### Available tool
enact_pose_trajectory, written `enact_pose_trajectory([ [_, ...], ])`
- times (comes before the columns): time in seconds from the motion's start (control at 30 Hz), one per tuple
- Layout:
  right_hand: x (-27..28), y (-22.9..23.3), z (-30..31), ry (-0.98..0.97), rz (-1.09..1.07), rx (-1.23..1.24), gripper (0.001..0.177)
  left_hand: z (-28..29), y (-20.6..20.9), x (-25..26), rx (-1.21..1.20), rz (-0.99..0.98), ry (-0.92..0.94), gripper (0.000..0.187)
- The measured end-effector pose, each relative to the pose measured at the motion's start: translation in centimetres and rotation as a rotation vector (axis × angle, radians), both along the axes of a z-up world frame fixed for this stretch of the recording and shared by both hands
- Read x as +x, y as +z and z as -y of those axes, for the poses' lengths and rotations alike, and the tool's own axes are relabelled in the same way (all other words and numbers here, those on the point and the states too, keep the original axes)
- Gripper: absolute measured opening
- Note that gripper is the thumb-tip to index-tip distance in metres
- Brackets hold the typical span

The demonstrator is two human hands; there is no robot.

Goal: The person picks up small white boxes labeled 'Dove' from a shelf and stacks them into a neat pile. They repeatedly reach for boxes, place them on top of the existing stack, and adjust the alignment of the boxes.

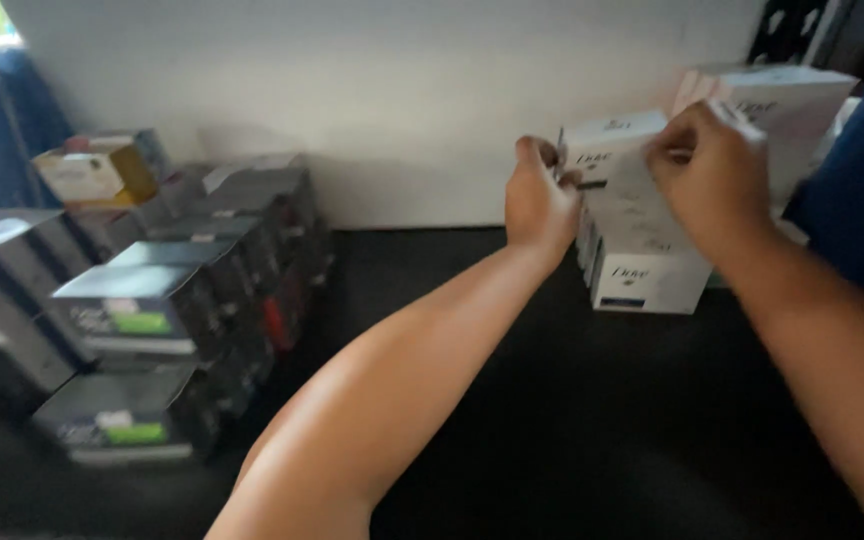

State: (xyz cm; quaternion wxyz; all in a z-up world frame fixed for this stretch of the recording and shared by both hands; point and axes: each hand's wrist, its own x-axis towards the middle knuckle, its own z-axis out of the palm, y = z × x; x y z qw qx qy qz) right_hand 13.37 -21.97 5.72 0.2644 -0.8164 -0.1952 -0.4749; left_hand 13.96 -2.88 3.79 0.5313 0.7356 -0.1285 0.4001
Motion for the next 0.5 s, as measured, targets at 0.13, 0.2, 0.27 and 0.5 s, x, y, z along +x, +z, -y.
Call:
enact_pose_trajectory([
  [0.13,0.3,0.3,-0.3,-0.074,0.076,-0.103,0.013,1.5,-0.4,2.6,0.003,0.026,-0.021,0.026],
  [0.2,1.1,0.2,-0.4,-0.103,-0.046,-0.071,0.019,1.9,0.0,2.8,0.048,-0.006,0.014,0.028],
  [0.27,1.6,0.0,-0.7,-0.151,-0.089,-0.133,0.026,2.3,-0.7,4.4,0.019,0.029,-0.001,0.027],
  [0.5,10.4,-5.7,3.9,-0.212,0.224,-0.494,0.054,2.7,-2.2,6.9,-0.005,-0.04,-0.006,0.028],
])
